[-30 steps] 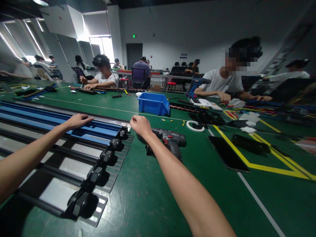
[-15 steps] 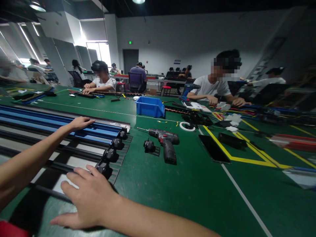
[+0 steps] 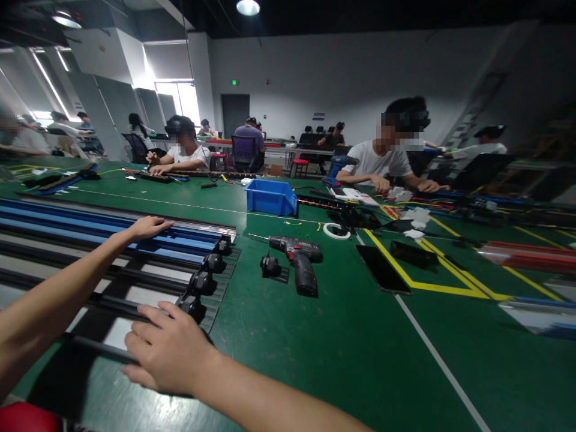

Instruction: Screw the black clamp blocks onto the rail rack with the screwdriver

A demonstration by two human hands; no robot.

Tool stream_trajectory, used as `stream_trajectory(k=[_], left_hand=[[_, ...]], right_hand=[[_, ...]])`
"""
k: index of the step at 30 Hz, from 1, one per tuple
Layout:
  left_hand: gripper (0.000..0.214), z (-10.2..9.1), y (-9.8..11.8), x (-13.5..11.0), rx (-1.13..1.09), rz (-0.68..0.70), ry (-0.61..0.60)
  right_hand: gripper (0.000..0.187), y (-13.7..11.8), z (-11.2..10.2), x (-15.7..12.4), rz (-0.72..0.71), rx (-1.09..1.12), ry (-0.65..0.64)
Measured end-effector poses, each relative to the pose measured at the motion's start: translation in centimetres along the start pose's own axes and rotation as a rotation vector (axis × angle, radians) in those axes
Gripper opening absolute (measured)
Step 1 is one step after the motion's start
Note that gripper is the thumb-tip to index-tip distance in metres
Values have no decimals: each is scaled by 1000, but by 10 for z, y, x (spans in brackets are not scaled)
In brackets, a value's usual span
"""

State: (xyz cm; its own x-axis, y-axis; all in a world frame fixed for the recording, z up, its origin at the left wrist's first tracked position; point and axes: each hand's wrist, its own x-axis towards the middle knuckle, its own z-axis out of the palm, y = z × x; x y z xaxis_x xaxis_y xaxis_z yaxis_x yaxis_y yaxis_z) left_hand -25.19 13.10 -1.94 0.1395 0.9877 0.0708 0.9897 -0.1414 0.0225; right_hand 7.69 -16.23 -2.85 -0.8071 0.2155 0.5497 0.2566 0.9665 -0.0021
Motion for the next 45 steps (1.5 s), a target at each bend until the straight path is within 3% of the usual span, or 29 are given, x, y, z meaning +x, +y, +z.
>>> stream_trajectory(k=[11,45], left_hand=[[81,4,-4,2,25,7,-12],[76,-11,5,-49,-6,-7,-11]], right_hand=[[41,-3,-1,1,-5,-2,1],[39,-44,-13,3,-5,76,-38]])
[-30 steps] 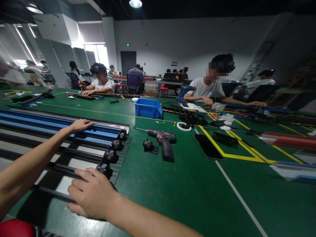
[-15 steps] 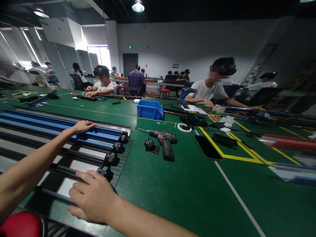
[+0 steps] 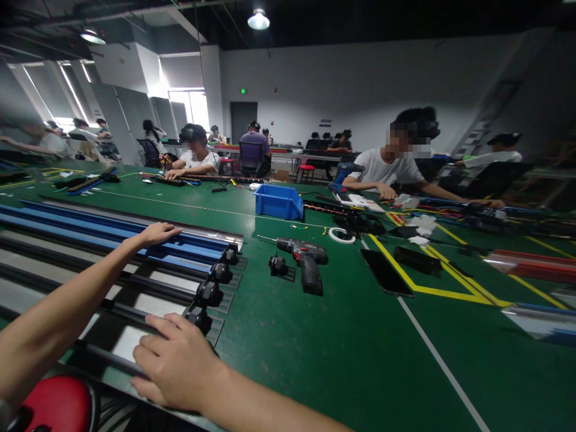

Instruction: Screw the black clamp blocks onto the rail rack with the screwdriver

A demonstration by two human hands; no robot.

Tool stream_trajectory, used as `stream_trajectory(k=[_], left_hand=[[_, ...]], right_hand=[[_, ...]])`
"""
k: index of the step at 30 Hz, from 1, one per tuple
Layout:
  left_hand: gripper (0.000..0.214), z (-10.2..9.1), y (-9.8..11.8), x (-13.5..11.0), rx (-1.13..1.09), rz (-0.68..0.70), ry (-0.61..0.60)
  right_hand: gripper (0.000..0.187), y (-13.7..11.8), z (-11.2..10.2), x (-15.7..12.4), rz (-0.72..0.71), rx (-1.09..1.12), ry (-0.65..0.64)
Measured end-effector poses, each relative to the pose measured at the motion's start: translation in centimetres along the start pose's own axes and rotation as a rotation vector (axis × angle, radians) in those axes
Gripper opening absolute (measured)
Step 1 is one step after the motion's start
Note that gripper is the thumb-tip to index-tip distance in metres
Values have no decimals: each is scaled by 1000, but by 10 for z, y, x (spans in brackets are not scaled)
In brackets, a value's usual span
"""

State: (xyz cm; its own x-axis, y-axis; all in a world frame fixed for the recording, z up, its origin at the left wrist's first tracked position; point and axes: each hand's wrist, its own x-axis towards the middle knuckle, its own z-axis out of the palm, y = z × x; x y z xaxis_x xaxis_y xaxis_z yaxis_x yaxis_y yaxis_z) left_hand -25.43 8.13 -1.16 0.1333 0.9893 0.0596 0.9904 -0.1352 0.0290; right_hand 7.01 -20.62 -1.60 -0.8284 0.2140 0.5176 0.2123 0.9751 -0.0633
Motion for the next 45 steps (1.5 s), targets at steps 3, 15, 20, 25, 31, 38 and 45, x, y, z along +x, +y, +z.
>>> stream_trajectory(k=[3,15,20,25,31,38,45], left_hand=[[77,0,0,-3,-5,8,1],[76,1,-3,-13,-20,-4,15],[76,-1,0,-18,-4,-3,19],[76,-2,2,-21,-10,-15,23],[75,1,1,-18,-4,-21,32],[70,2,0,-16,-22,-46,18],[70,0,4,-19,-45,-71,27]], right_hand=[[39,-2,-1,0,2,14,-4],[37,-8,1,-3,1,19,-3],[39,-11,4,-3,1,15,10],[38,-13,5,-5,16,1,10],[39,-11,6,-7,8,-10,38],[46,-8,10,-8,-7,-26,59],[55,-7,2,-6,23,26,17]])
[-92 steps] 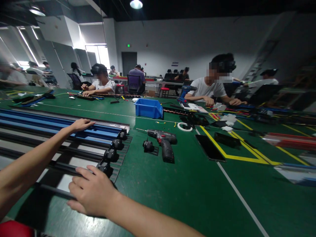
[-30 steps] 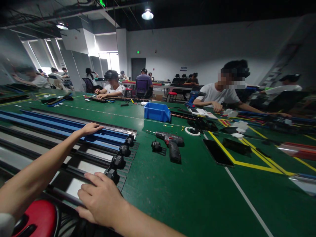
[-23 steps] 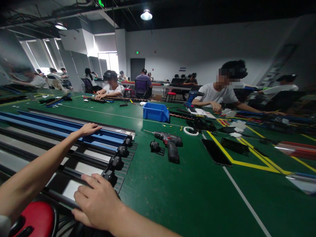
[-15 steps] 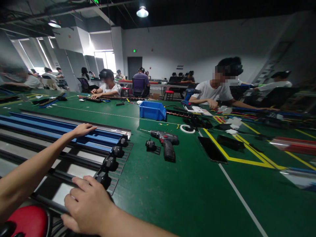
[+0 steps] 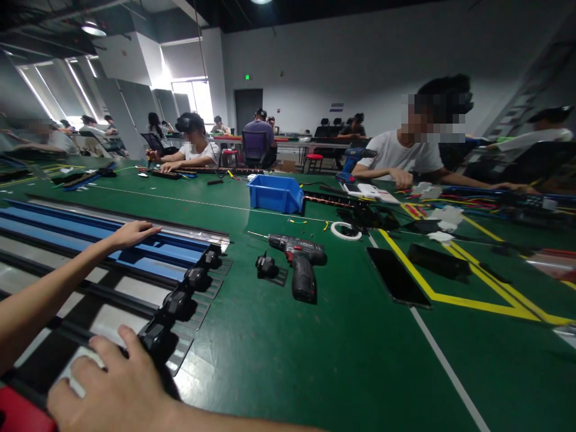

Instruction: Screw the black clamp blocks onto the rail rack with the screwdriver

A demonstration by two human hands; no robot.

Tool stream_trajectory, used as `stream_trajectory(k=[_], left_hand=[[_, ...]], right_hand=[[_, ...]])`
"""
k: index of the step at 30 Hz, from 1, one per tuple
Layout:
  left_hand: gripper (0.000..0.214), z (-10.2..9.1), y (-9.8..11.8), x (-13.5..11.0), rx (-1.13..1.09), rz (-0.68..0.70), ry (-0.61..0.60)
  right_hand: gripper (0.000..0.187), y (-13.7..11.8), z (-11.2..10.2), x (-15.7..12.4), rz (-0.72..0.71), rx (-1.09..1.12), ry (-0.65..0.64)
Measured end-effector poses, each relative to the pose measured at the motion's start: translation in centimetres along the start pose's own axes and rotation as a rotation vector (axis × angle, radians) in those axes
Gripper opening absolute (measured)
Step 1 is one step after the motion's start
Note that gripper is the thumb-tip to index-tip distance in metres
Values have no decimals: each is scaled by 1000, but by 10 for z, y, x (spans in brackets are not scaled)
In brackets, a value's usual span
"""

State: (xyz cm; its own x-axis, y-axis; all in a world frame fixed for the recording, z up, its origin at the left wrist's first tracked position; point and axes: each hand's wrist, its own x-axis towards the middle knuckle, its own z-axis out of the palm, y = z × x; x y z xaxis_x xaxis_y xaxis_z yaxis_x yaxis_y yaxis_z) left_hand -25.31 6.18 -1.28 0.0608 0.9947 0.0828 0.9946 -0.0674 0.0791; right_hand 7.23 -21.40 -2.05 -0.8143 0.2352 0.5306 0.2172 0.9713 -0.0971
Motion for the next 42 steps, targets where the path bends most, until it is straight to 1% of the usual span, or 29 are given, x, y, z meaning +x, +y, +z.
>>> stream_trajectory(k=[2,4,6,8,10,11,13,15,17,18,20,22,24,26,29,32,34,36,42], left_hand=[[69,1,0,0,1,7,3],[69,2,-1,2,10,27,5],[68,3,-2,4,25,42,-8],[66,2,-2,4,53,63,-23],[63,-2,3,1,103,87,13],[60,-5,9,-1,132,98,53],[55,-10,26,-7,168,103,150],[49,-14,52,-13,164,114,178],[46,-14,81,-19,156,129,200],[45,-13,94,-21,154,151,198],[44,-8,116,-24,127,196,194],[45,-1,129,-25,74,223,137],[46,5,132,-24,23,213,92],[47,9,130,-22,-10,204,83],[48,12,124,-21,-26,220,97],[49,11,123,-20,-43,235,99],[48,10,125,-21,-60,244,96],[48,7,127,-22,-72,246,89],[48,4,130,-25,-78,221,57]], right_hand=[[56,7,-15,2,-11,43,22],[57,23,-37,4,11,95,60],[53,51,-66,2,120,98,67],[39,88,-98,-6,369,11,-4],[37,128,-128,-20,613,-88,-123],[37,147,-141,-29,701,-125,-188],[34,178,-158,-49,819,-134,-315],[33,198,-164,-66,923,-100,-422],[37,209,-159,-77,955,-76,-461],[38,211,-154,-81,952,-72,-453],[39,215,-142,-86,931,-73,-397],[41,217,-128,-87,905,-74,-306],[49,220,-113,-87,887,-69,-194],[54,223,-95,-83,873,-59,-67],[48,229,-64,-74,817,-24,112],[43,233,-35,-65,727,29,248],[45,235,-23,-63,692,67,296],[47,236,-18,-63,673,103,315],[50,234,-18,-70,635,148,297]])
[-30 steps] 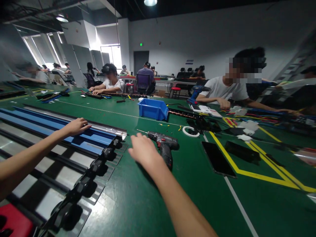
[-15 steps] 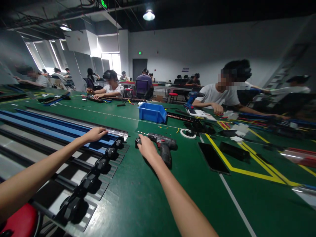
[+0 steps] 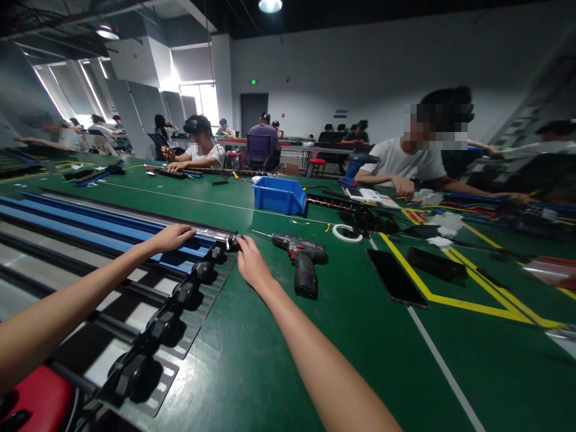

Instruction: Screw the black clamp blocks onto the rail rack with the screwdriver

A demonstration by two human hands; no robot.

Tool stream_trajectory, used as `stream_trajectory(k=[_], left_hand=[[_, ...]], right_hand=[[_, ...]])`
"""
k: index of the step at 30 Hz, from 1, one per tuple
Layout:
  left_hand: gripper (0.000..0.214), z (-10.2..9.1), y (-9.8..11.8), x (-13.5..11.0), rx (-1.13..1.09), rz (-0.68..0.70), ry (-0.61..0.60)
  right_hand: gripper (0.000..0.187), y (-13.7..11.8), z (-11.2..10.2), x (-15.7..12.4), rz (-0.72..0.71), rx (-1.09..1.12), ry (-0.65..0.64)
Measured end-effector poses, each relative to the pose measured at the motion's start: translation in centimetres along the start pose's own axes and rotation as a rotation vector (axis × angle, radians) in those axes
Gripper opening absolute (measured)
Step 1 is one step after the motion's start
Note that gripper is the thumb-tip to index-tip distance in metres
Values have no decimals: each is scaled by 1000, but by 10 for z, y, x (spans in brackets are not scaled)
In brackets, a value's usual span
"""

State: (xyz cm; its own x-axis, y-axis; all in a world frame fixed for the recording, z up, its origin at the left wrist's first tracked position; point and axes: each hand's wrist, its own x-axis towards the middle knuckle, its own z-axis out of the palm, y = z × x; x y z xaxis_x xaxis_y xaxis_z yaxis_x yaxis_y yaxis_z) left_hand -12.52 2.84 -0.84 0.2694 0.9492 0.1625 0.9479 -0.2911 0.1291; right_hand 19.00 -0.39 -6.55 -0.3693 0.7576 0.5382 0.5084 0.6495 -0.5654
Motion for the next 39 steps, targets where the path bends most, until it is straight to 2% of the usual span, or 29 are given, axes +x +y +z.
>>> stream_trajectory(k=[8,17,19,21,23,26,30,32,35,39], left_hand=[[48,5,-7,2,-31,32,23],[48,8,-13,5,-37,33,5],[49,8,-12,5,-42,29,-3],[49,7,-12,5,-47,22,-12],[48,7,-11,5,-49,18,-17],[48,6,-10,4,-48,18,-23],[49,4,-7,3,-42,0,-29],[49,3,-6,3,-51,-5,-29],[47,2,-3,2,-79,-32,-26],[47,2,-3,2,-87,-29,-6]], right_hand=[[56,1,-1,-3,-31,68,-81],[58,3,-1,-5,-27,81,-109],[58,1,1,-5,-31,74,-87],[54,-3,-2,-1,-29,59,-8],[47,-5,-15,9,-12,37,104],[35,2,-57,31,86,-51,202],[29,42,-129,42,404,-312,170],[37,68,-153,35,547,-430,109],[45,95,-167,15,610,-452,-9],[47,100,-161,-7,555,-445,-40]])
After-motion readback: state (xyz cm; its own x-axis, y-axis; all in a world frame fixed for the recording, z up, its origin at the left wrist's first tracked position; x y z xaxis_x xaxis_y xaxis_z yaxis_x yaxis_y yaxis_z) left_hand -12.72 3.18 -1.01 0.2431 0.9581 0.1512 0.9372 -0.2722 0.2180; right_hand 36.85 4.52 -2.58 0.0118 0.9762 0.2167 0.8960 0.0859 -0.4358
